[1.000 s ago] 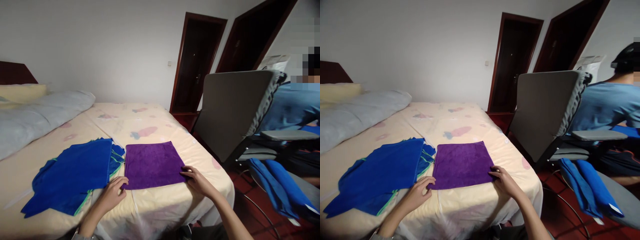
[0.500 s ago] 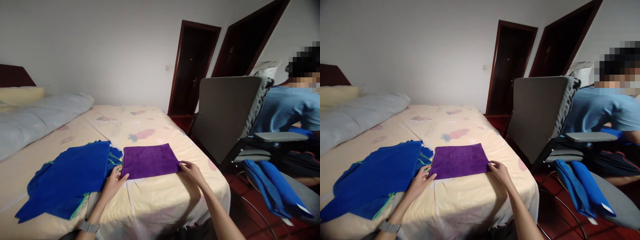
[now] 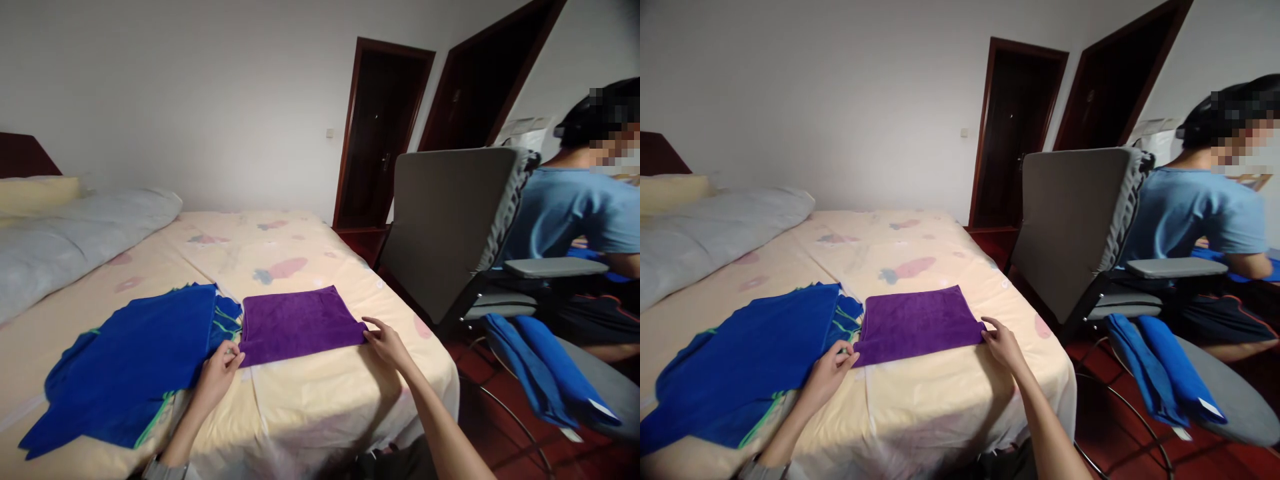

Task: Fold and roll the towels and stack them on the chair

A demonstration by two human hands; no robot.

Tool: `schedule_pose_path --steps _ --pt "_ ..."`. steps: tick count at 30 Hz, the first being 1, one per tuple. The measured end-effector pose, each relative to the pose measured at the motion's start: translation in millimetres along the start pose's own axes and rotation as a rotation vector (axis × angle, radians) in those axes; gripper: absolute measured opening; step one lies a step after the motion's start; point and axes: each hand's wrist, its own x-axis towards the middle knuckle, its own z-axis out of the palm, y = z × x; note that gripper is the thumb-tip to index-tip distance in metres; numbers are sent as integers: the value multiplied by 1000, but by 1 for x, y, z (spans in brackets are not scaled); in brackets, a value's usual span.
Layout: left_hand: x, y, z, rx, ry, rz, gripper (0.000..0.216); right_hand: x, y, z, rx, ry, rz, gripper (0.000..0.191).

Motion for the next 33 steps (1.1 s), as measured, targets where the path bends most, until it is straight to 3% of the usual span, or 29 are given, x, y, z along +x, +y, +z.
schedule_pose_path --steps 5,9,11,14,17,20,23,27,33 --pt "-4 1 3 125 36 155 20 -6 -7 11 -259 61 -10 28" --pt "-9 7 1 417 192 359 17 -8 -17 12 -537 253 -184 24" --pt "-11 18 3 537 212 490 22 -9 -29 17 -585 320 -297 26" --pt "-7 43 19 605 79 710 30 -14 -52 41 -516 254 -496 31" --pt "2 62 46 664 -84 856 40 -23 -71 80 -505 71 -682 36" --pt "11 60 67 686 -163 869 46 -29 -75 109 -524 -38 -758 44" --pt "18 43 71 640 -233 859 49 -28 -68 110 -519 -85 -772 47" --pt "23 26 57 538 -356 798 52 -18 -49 81 -509 -152 -778 48" --pt "20 15 37 390 -412 623 48 -6 -14 35 -444 -218 -649 46"
